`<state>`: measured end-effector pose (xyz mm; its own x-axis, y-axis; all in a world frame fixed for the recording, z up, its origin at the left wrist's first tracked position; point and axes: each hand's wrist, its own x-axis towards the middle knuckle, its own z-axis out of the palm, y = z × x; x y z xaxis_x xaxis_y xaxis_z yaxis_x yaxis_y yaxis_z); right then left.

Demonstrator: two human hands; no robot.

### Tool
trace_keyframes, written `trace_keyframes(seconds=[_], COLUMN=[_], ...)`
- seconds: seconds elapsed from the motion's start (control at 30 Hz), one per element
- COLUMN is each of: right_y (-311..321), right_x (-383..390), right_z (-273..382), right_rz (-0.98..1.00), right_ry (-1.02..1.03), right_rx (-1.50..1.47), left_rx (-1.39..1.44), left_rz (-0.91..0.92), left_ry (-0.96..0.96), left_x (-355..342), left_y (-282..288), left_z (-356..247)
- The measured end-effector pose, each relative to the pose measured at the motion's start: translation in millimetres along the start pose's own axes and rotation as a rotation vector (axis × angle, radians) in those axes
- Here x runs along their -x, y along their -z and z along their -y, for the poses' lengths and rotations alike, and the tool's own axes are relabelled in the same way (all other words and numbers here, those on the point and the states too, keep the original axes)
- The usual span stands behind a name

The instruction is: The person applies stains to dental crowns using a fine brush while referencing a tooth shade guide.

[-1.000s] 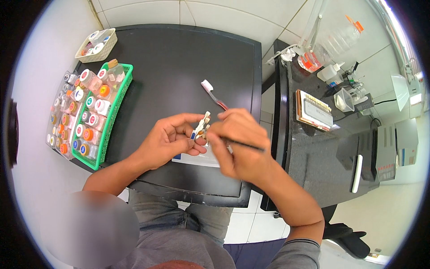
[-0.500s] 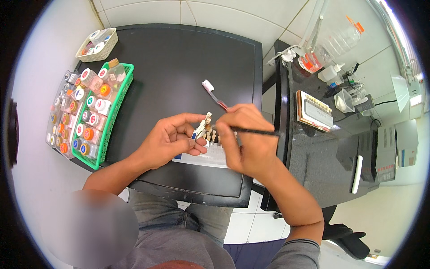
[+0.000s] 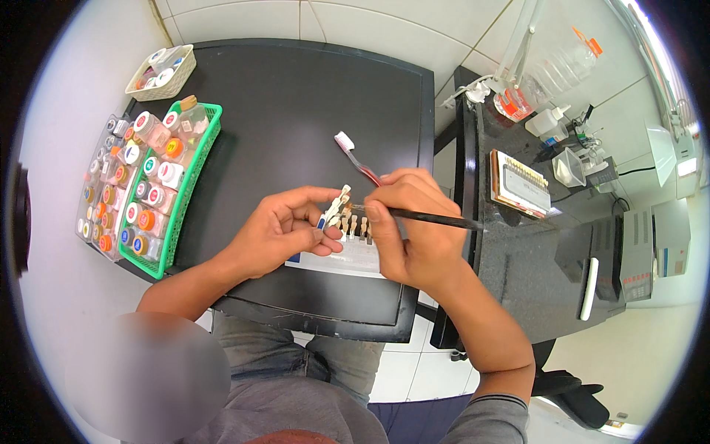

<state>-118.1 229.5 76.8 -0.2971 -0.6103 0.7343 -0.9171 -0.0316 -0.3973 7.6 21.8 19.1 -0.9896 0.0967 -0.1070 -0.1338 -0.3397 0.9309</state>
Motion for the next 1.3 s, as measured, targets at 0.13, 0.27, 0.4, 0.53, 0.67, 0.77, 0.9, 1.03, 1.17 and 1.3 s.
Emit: trace_keyframes(seconds=[0.13, 0.27, 0.4, 0.53, 0.67, 0.77, 0.9, 1.03, 1.17, 1.3], right_y=[-2.6, 2.3, -2.3, 1.3, 5.6, -0.2, 3.2, 1.9, 5.6, 4.4], right_x=[-2.4, -2.0, -0.7, -0.8, 1.1, -0.8, 0.9, -1.3, -1.5, -0.2], right_z=[7.0, 2.4, 1.1, 5.6, -3.4, -0.2, 0.2, -1.6, 0.1, -3.2], right_rz=[0.066, -0.002, 0.029, 0.040, -0.040, -0.023, -0.034, -0.035, -0.043, -0.049], right_ry=[0.024, 0.054, 0.027, 0.015, -0.020, 0.013, 0.008, 0.002, 0.019, 0.002], right_rx=[-0.063, -0.033, -0.002, -0.060, -0.001, -0.046, -0.022, 0.007, -0.002, 0.011], left_rx=[-0.012, -0.010, 0.009, 0.012, 0.016, 0.012, 0.005, 0.006, -0.012, -0.009], left_rz=[0.000, -0.002, -0.001, 0.005, 0.025, 0.018, 0.021, 0.024, 0.036, 0.029], left_ry=[-0.002, -0.006, 0.015, 0.017, 0.031, 0.041, 0.025, 0.040, 0.047, 0.040], left_x=[-0.1, 0.1, 0.8, 1.2, 0.3, 1.6, 1.2, 2.0, 2.1, 1.9], left_y=[-0.1, 0.8, -1.3, -1.2, -0.5, -3.7, -1.4, -1.9, -4.0, -3.7], left_z=[-1.0, -1.6, -3.6, -3.2, -1.0, -5.8, -2.3, -5.6, -7.7, -3.6])
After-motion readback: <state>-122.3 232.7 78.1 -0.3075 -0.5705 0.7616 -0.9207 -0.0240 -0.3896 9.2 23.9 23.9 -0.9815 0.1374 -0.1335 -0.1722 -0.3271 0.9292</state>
